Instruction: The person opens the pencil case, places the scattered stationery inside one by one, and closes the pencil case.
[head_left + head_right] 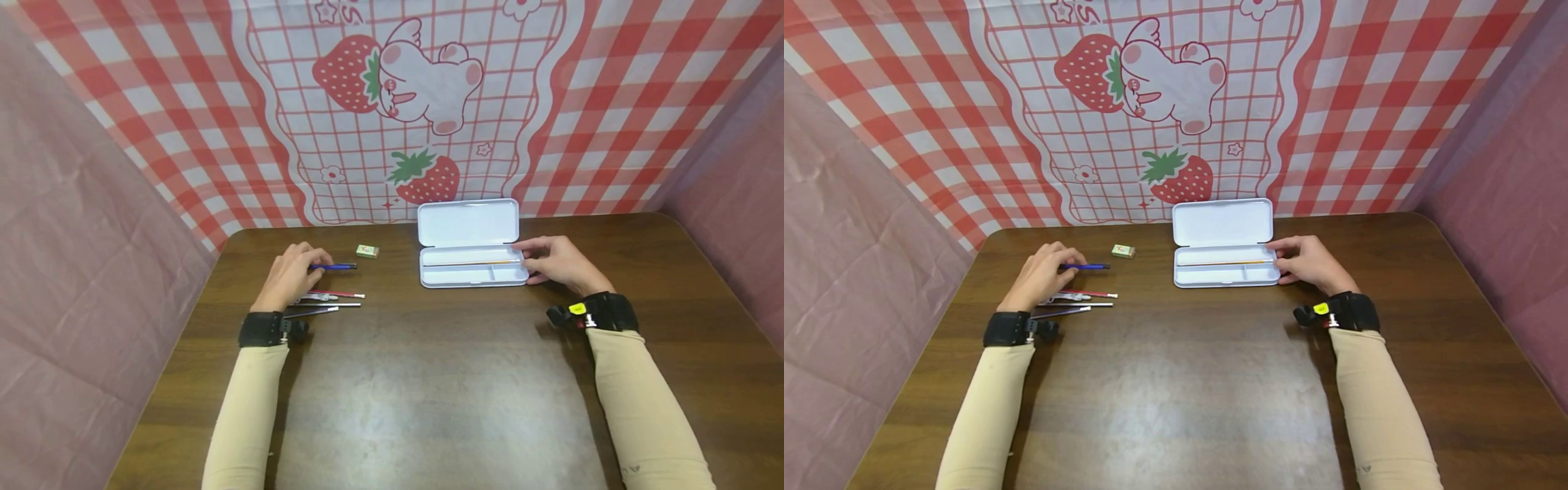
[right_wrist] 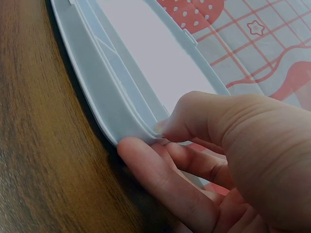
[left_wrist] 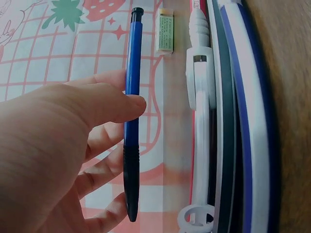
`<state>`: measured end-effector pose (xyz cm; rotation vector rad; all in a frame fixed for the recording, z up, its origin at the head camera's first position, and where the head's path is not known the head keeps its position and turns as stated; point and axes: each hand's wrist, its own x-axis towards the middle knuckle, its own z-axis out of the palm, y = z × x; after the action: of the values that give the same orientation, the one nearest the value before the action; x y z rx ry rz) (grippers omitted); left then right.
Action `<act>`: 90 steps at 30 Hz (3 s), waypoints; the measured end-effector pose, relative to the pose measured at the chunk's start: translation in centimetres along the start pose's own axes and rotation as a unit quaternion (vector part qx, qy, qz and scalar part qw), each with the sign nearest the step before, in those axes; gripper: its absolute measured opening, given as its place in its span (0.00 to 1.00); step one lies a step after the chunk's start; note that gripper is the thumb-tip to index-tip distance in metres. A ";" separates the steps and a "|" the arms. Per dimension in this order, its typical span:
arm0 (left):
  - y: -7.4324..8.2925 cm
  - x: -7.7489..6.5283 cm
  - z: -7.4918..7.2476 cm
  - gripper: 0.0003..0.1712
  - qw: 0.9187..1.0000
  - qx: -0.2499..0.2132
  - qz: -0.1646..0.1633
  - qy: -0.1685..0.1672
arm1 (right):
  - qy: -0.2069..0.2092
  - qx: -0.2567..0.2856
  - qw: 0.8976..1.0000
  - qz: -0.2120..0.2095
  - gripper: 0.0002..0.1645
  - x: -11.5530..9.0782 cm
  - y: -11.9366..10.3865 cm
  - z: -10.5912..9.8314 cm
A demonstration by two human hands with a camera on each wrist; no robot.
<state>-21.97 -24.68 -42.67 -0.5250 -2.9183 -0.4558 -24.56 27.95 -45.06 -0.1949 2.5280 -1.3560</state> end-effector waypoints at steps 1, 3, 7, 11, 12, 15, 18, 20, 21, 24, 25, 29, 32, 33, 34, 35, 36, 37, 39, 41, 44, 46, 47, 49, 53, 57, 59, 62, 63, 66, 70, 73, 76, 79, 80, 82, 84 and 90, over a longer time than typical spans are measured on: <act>0.0 0.0 0.0 0.12 1.000 -0.001 0.000 -0.001 | 0.003 0.002 1.000 0.003 0.27 0.0 0.0 0.0; 0.1 0.1 -0.1 0.12 1.000 -0.002 -0.001 0.001 | 0.003 0.001 1.000 0.003 0.27 0.0 0.0 0.0; 0.2 0.3 -0.2 0.12 1.000 -0.001 0.001 0.006 | 0.001 -0.001 1.000 -0.003 0.27 -0.1 -0.1 -0.1; 0.3 0.4 -0.1 0.11 1.000 -0.001 0.005 0.008 | 0.001 -0.001 1.000 -0.003 0.27 -0.1 -0.1 0.0; 0.3 0.4 -0.1 0.11 1.000 -0.001 0.006 0.007 | 0.001 -0.001 1.000 -0.003 0.27 0.0 -0.1 0.0; 0.4 0.5 0.1 0.11 1.000 0.002 0.008 0.007 | 0.001 0.000 1.000 -0.002 0.26 0.0 -0.1 0.0; 0.6 0.6 0.2 0.11 1.000 0.006 0.007 0.004 | 0.000 0.001 1.000 0.000 0.27 0.1 -0.1 0.1; 0.7 0.7 0.3 0.11 1.000 0.010 0.007 0.005 | 0.001 0.003 1.000 0.002 0.27 0.1 -0.1 0.0; 0.8 0.7 0.3 0.12 1.000 0.010 0.009 0.005 | 0.001 0.005 1.000 0.002 0.27 0.1 0.0 0.0; 1.0 0.8 0.4 0.11 1.000 0.011 0.017 0.009 | 0.001 0.003 1.000 -0.001 0.27 0.0 0.0 -0.1; 1.1 0.9 0.5 0.11 1.000 0.011 0.018 0.010 | 0.003 0.003 1.000 -0.001 0.27 0.0 0.1 -0.1; 1.5 1.3 0.7 0.11 1.000 0.007 0.022 0.007 | 0.003 0.000 1.000 0.002 0.27 -0.1 0.2 0.0; 1.8 1.6 0.9 0.11 1.000 0.006 0.023 0.005 | 0.002 0.000 1.000 0.003 0.27 -0.1 0.2 0.0; 1.9 1.6 1.0 0.11 1.000 0.007 0.023 0.006 | 0.002 0.000 1.000 0.003 0.27 -0.1 0.2 0.0; 2.0 1.7 1.0 0.11 1.000 0.008 0.024 0.008 | 0.002 0.001 1.000 0.002 0.27 -0.1 0.1 0.0; 2.2 1.7 1.1 0.11 1.000 0.010 0.023 0.011 | 0.002 0.001 1.000 0.002 0.27 0.0 0.1 0.0; 2.3 1.8 1.1 0.11 1.000 0.012 0.023 0.014 | 0.003 0.000 1.000 0.001 0.26 0.0 0.0 0.0; 2.4 1.8 1.2 0.11 1.000 0.014 0.023 0.016 | 0.003 -0.001 1.000 0.001 0.26 0.0 0.0 0.0; 2.6 1.9 1.3 0.12 0.999 0.020 0.022 0.019 | 0.002 0.000 1.000 0.000 0.26 0.1 -0.1 0.0; 2.8 2.0 1.3 0.11 0.999 0.022 0.021 0.019 | 0.001 -0.002 1.000 0.000 0.26 0.1 -0.2 0.0; 3.1 2.3 1.4 0.11 0.999 0.022 0.022 0.018 | 0.000 0.000 1.000 -0.001 0.26 0.1 -0.4 0.0; 3.4 2.4 1.5 0.11 0.999 0.021 0.023 0.018 | 0.000 0.000 1.000 -0.002 0.26 0.1 -0.4 -0.1; 3.5 2.5 1.5 0.11 0.999 0.021 0.024 0.017 | 0.001 0.001 1.000 -0.003 0.26 0.1 -0.4 -0.1; 3.8 2.7 1.6 0.11 0.999 0.021 0.026 0.016 | 0.001 0.000 1.000 -0.003 0.26 0.1 -0.4 -0.1; 4.3 2.9 1.7 0.11 0.999 0.024 0.030 0.016 | 0.000 0.000 1.000 -0.006 0.26 0.0 -0.3 -0.1; 4.8 3.2 1.9 0.12 0.999 0.026 0.037 0.024 | 0.001 0.001 1.000 -0.008 0.26 -0.1 -0.3 -0.1; 5.0 3.3 2.0 0.12 0.998 0.027 0.040 0.029 | 0.002 0.003 1.000 -0.006 0.26 -0.1 -0.3 -0.1; 5.4 3.5 2.0 0.12 0.998 0.029 0.044 0.031 | 0.001 0.004 1.000 -0.003 0.26 -0.2 -0.4 -0.1; 5.5 3.6 2.0 0.12 0.998 0.030 0.045 0.030 | 0.000 0.004 1.000 -0.002 0.27 -0.2 -0.4 -0.1; 5.8 3.8 2.2 0.13 0.998 0.033 0.047 0.026 | -0.002 0.004 1.000 -0.002 0.27 -0.2 -0.4 -0.1; 6.1 4.0 2.3 0.14 0.998 0.032 0.044 0.019 | -0.003 0.002 1.000 0.000 0.28 -0.3 -0.4 -0.1; 6.4 4.1 2.2 0.15 0.999 0.030 0.041 0.014 | -0.002 0.001 1.000 0.002 0.28 -0.3 -0.5 -0.1; 6.7 4.3 2.2 0.15 0.999 0.030 0.044 0.012 | -0.001 0.000 1.000 0.002 0.28 -0.3 -0.5 -0.2; 7.0 4.5 2.2 0.14 0.998 0.031 0.048 0.012 | -0.001 -0.001 1.000 0.002 0.28 -0.3 -0.4 -0.2; 7.1 4.6 2.3 0.14 0.998 0.031 0.050 0.012 | -0.001 -0.001 1.000 0.003 0.27 -0.3 -0.4 -0.2; 7.3 4.7 2.3 0.13 0.998 0.030 0.049 0.012 | 0.000 0.000 1.000 0.004 0.27 -0.3 -0.5 -0.2; 7.5 4.8 2.4 0.13 0.999 0.029 0.045 0.008 | 0.000 0.001 1.000 0.003 0.27 -0.3 -0.4 -0.2; 8.3 5.0 2.5 0.13 0.999 0.027 0.033 0.001 | -0.002 0.005 1.000 0.000 0.27 -0.3 -0.6 -0.2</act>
<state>-23.88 -14.91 -41.81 -0.6108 -2.8914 -0.3668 -24.30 27.87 -44.39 -0.1958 2.5185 -1.3665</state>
